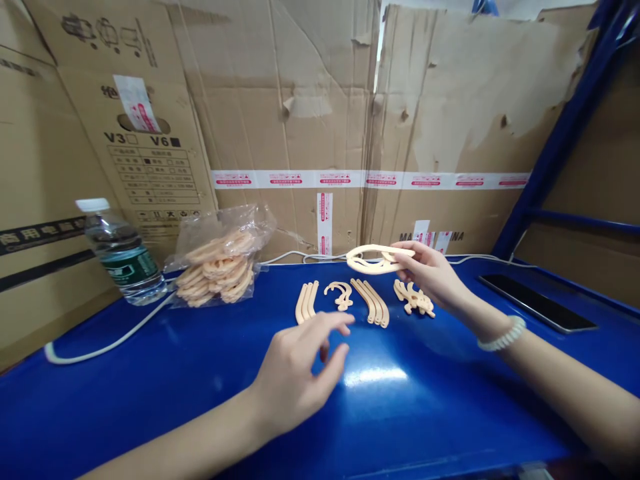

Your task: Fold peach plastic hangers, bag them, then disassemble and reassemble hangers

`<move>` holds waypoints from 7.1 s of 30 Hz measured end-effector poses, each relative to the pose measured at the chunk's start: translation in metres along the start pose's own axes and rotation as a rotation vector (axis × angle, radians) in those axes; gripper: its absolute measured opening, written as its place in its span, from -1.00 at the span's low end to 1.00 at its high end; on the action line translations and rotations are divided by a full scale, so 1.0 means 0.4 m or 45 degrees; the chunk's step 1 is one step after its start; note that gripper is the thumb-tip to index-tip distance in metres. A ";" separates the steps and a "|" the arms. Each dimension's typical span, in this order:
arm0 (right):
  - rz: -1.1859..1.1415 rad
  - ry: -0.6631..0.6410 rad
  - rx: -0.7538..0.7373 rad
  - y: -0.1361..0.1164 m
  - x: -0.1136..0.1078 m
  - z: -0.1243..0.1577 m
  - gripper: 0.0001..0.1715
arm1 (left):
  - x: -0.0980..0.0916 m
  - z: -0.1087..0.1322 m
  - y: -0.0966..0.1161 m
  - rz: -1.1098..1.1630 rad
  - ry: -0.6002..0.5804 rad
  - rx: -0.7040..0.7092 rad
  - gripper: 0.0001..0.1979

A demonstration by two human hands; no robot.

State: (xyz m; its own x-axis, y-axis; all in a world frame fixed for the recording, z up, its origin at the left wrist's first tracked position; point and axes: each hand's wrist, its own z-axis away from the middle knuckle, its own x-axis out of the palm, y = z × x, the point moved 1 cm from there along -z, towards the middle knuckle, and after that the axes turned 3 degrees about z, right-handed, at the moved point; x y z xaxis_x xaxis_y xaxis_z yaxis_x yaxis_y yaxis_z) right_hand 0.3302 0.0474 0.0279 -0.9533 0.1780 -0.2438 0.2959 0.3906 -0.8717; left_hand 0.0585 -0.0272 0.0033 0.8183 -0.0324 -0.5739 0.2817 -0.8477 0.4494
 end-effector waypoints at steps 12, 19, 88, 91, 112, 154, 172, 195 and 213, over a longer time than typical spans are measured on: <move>-0.152 -0.461 0.001 -0.082 0.118 0.159 -0.65 | 0.033 -0.010 -0.023 0.305 0.004 -0.613 -0.70; -0.222 -0.546 0.195 -0.084 0.114 0.161 -0.64 | 0.034 0.003 -0.025 0.392 -0.026 -0.723 -0.80; 0.655 -0.657 -1.383 -0.056 0.112 0.196 -0.68 | 0.024 -0.017 -0.033 0.415 -0.630 -0.564 -0.62; 0.645 -0.655 -1.443 -0.083 0.102 0.195 -0.75 | 0.030 -0.013 -0.045 0.545 -0.616 -0.655 -0.59; 1.275 -0.581 0.208 0.009 -0.060 0.013 -0.30 | 0.043 -0.032 -0.063 1.405 -0.062 -1.277 -0.82; 1.291 -0.865 -0.102 0.019 -0.167 0.010 -0.27 | 0.038 -0.030 -0.070 1.442 0.050 -1.339 -0.77; 1.370 -0.722 -0.347 0.012 -0.102 0.012 -0.46 | 0.038 -0.031 -0.069 1.548 0.101 -1.307 -0.71; 1.096 -0.504 -1.378 -0.080 0.144 0.227 -0.71 | 0.053 -0.005 -0.046 1.390 0.102 -1.218 -0.70; 0.988 -0.584 -1.065 -0.083 0.073 0.163 -0.78 | 0.049 -0.009 -0.067 1.273 0.141 -1.274 -0.69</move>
State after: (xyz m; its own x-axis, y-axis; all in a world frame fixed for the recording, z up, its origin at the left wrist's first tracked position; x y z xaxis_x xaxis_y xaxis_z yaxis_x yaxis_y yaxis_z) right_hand 0.2885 -0.0193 0.0221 -0.3906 0.3532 -0.8501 0.5802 0.8114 0.0705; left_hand 0.0688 -0.0033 -0.0173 0.9023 -0.3054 0.3044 -0.2381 0.2358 0.9422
